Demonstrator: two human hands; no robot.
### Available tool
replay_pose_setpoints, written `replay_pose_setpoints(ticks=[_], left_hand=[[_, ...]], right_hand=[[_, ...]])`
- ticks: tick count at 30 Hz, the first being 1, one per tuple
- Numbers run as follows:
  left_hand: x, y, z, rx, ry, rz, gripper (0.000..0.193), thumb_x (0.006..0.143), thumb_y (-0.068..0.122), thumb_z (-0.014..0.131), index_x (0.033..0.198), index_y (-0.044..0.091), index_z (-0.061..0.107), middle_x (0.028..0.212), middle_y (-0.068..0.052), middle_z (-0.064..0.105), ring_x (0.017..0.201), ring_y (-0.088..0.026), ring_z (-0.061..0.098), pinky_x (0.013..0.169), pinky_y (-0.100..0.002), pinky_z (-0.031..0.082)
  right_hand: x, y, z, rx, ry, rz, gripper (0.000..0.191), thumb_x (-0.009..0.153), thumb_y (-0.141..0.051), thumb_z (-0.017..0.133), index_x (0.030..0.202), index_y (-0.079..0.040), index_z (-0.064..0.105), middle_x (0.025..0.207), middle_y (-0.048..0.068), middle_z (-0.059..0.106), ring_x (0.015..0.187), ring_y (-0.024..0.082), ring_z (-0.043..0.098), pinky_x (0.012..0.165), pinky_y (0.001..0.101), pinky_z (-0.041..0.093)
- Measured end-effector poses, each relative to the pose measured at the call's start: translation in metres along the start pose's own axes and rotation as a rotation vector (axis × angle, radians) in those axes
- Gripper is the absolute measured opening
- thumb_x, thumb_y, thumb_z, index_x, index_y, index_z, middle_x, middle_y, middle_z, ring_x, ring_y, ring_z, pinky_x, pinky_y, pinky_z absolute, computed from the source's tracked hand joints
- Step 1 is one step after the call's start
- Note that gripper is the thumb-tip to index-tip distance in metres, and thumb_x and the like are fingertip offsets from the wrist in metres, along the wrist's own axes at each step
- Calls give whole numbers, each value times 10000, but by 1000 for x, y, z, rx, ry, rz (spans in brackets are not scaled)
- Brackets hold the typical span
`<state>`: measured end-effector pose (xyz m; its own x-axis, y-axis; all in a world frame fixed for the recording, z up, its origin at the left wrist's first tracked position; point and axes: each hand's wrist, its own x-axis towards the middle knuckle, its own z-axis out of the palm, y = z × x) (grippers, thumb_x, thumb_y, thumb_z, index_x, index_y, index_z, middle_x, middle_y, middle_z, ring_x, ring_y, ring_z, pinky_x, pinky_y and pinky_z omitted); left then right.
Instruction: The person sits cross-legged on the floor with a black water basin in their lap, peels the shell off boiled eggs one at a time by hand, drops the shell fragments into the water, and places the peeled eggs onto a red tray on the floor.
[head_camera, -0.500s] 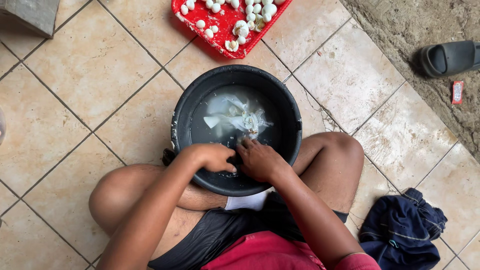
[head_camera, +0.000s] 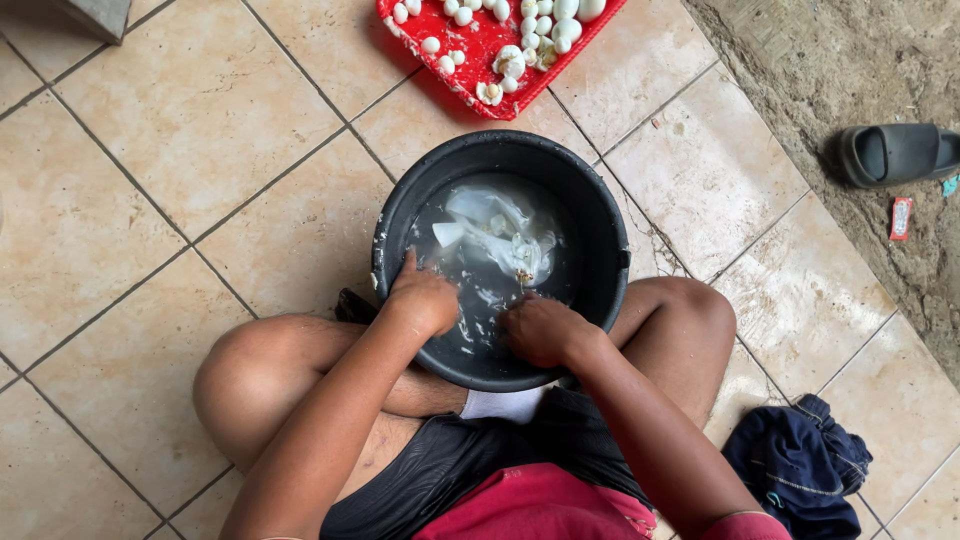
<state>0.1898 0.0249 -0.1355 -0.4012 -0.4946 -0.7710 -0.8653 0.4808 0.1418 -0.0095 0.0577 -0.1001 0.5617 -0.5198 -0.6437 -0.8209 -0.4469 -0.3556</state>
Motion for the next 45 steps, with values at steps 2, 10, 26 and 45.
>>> replay_pose_setpoints(ticks=[2,10,26,45], left_hand=[[-30,-37,3,-128,40,6,447,947,200,574,1387,133,617,1423,-133,594,1424,-302,444,1245,-591,129],[-100,-152,-34,-399,286,125,317,985,316,549,1212,142,687,1248,-102,686,1245,-294,592,1135,-543,357],[-277,-92,-192,-601,489,192,247,971,250,528,1090,152,721,1124,-51,737,1069,-300,681,920,-484,524],[-263,14,-208,-195,567,-153,569,855,-30,666,1369,24,428,1032,-145,672,1062,-299,661,860,-417,562]], right_hand=[[14,-41,-15,123,35,-25,313,922,-221,590,1171,-68,701,1066,200,724,1035,360,692,950,457,538],[31,-165,-122,275,335,20,341,955,-296,637,1158,-22,642,907,182,738,914,357,705,785,455,548],[-121,-234,-245,393,299,-46,196,939,-228,667,1039,-96,771,925,171,744,884,368,714,758,464,558],[-222,-179,-254,462,228,-192,207,918,-170,674,1085,-67,740,969,155,754,899,348,718,797,439,560]])
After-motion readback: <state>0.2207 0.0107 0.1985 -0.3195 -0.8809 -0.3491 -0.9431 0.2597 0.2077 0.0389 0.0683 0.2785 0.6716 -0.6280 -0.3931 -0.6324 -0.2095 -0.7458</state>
